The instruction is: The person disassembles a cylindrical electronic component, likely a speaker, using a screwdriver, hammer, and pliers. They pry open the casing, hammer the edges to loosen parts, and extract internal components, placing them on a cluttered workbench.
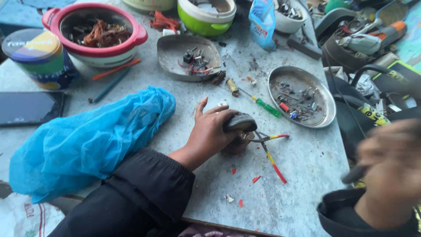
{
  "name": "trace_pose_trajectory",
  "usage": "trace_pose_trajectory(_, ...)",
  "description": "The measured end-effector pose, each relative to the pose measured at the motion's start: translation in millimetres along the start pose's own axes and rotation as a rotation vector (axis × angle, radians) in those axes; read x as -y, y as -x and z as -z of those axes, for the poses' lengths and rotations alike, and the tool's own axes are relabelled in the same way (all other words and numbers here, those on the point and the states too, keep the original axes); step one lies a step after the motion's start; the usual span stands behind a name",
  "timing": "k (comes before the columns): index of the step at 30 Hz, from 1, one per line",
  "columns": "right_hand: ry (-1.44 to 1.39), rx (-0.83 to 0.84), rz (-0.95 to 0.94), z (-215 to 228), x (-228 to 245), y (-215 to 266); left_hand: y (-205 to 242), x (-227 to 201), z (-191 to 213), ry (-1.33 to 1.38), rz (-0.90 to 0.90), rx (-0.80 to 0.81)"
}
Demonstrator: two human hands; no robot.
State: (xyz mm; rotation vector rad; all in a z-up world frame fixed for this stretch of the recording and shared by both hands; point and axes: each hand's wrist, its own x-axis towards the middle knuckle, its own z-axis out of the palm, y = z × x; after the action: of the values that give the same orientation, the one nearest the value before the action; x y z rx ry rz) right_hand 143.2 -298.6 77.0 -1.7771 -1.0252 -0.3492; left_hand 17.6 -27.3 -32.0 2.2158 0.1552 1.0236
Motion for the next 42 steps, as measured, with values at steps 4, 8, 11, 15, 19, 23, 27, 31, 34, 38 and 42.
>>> trace_pose_trajectory(4, 0.068, 0.251, 0.185, -29.4, -17.3, 8.1, -0.6, -1.6, -3.3, -0.022, -0.014, 0.028)
trace_pose_trajectory(8, 0.372, 0.289, 0.22, -20.5, -34.2, 13.0, -6.4, -2.5, -0.2, -0.023, -0.025, 0.044)
trace_pose_trajectory(11, -0.008, 0.167, 0.086, 22.0, -38.5, -0.2, -4.5, 0.4, -0.4, -0.026, -0.003, 0.053)
trace_pose_trajectory(15, -0.214, 0.102, 0.017, 1.5, -45.2, 6.5, -2.8, 1.1, -1.1, -0.025, -0.022, 0.041)
trace_pose_trajectory(19, 0.165, 0.355, 0.05, -38.9, -43.1, 21.8, -5.1, -8.6, 3.7, -0.024, -0.052, 0.033)
trace_pose_trajectory(23, 0.2, 0.235, -0.061, -17.9, -44.2, 13.2, -5.7, -11.1, 12.2, 0.054, -0.043, 0.054)
trace_pose_trajectory(27, -0.228, 0.301, -0.187, -11.1, -65.1, 11.1, -6.4, -10.8, 19.6, 0.192, -0.045, 0.046)
trace_pose_trajectory(31, -0.053, 0.302, -0.183, -31.1, -79.1, 12.8, -10.0, -10.4, 21.6, 0.383, -0.004, 0.041)
trace_pose_trajectory(34, 0.013, 0.354, -0.21, -36.5, -72.5, 16.5, -7.3, -10.7, 20.2, 0.487, 0.055, 0.073)
trace_pose_trajectory(38, 0.102, 0.423, -0.143, -35.2, -65.0, 22.6, -6.6, -11.0, 17.7, 0.385, 0.045, 0.097)
trace_pose_trajectory(42, -0.01, 0.452, -0.146, -41.1, -75.7, 28.3, -7.6, -5.0, 15.8, 0.187, -0.073, 0.039)
